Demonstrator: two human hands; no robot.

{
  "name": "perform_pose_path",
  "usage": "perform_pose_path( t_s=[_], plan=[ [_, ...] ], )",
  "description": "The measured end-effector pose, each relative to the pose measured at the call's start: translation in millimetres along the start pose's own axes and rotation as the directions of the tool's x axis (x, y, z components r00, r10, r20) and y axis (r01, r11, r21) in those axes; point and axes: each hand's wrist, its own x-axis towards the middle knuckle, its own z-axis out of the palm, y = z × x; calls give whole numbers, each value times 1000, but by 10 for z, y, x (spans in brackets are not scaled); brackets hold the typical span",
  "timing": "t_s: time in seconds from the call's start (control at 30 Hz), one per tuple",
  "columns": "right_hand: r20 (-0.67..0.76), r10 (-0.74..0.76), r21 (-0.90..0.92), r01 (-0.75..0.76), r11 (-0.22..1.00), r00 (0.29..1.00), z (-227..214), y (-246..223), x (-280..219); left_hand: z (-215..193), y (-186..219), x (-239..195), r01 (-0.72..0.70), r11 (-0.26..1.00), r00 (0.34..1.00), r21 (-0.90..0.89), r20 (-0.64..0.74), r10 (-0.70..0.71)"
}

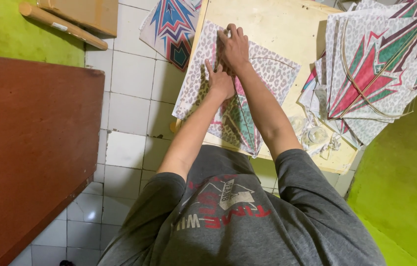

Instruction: Assembling kites by securing the paper covering to the bamboo frame using adhesive tape.

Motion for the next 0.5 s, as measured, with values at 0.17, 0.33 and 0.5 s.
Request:
perform_pose_path(
  t_s=[0.17, 0.33, 0.5],
  plan=[
    [-12, -3, -28, 3, 1000, 1000, 3, 51, 1, -39, -11, -41, 6, 1000, 1000, -20, -5, -6],
    [-2, -49, -110, 48, 993, 999, 25, 120, -22, -23, -9, -39, 3, 1000, 1000, -20, -30, -4],
    [-31, -31, -46, 29, 999, 999, -107, 80, 18, -51, 13, -77, 1, 1000, 1000, 4, 3, -1]
  ],
)
